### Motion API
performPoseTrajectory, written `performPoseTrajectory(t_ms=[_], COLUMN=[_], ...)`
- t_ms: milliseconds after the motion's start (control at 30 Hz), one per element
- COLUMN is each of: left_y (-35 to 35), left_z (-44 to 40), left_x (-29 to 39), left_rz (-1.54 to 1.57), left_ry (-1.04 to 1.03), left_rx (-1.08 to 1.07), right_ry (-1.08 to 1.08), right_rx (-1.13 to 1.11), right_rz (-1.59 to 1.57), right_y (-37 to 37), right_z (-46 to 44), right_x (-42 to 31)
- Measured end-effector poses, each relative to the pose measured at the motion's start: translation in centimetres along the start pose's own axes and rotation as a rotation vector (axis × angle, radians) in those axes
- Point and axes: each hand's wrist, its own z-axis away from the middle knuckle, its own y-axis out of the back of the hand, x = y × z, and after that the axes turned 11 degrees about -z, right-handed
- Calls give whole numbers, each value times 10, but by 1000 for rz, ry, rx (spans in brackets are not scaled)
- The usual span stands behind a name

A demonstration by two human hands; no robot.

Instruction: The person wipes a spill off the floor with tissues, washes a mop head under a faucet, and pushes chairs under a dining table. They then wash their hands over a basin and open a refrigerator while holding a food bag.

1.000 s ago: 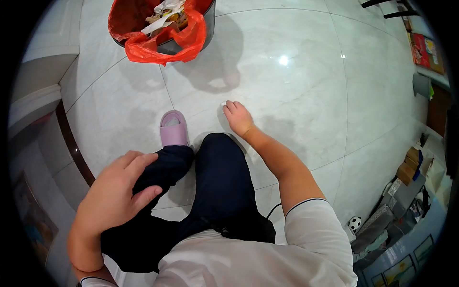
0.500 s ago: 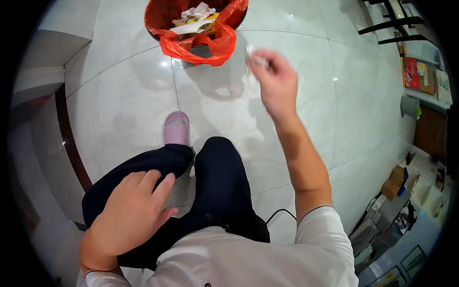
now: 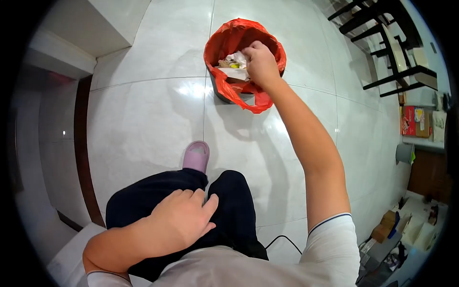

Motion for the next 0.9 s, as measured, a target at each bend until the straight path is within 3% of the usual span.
performPoseTrajectory(t_ms=[33,67,133,167,200,267,300,367,433,500,600,633,733,800,833,900], left_y=[5,5,4,4,5,8,9,16,20,21,21,20,14,7,4,-1], left_z=[0,1,0,0,-1,-3,-3,-5,-4,-6,-5,-5,-5,-4,-4,-3], left_x=[0,0,-2,-2,-2,-3,-5,-6,-3,1,11,15,26,30,31,36], left_rz=[31,29,33,37,50,61,61,96,92,76,65,44,4,-10,-28,-50], left_ry=[11,0,-4,-1,0,-11,-1,32,36,76,61,67,86,87,101,115], left_rx=[-49,-57,-39,-40,-54,-67,-60,-87,-88,-77,-118,-138,-193,-208,-224,-249], right_ry=[-74,-88,-169,-336,-571,-651,-650,-753,-732,-896,-1308,-1378,-1509,-1559,-1496,-1471], right_rx=[-140,-136,135,273,242,409,414,569,492,673,819,838,1079,757,716,660], right_rz=[156,158,-39,-222,-419,-995,-989,-1485,-1595,-1512,-1468,-1542,-1280,-465,-201,-112], right_y=[0,1,14,17,31,46,59,89,100,84,27,2,-59,-77,-75,-75], right_z=[0,5,-6,-8,-9,4,13,55,128,205,323,364,437,461,460,457], right_x=[5,11,-1,-5,-13,-11,-14,-25,-7,0,34,51,78,89,79,66])
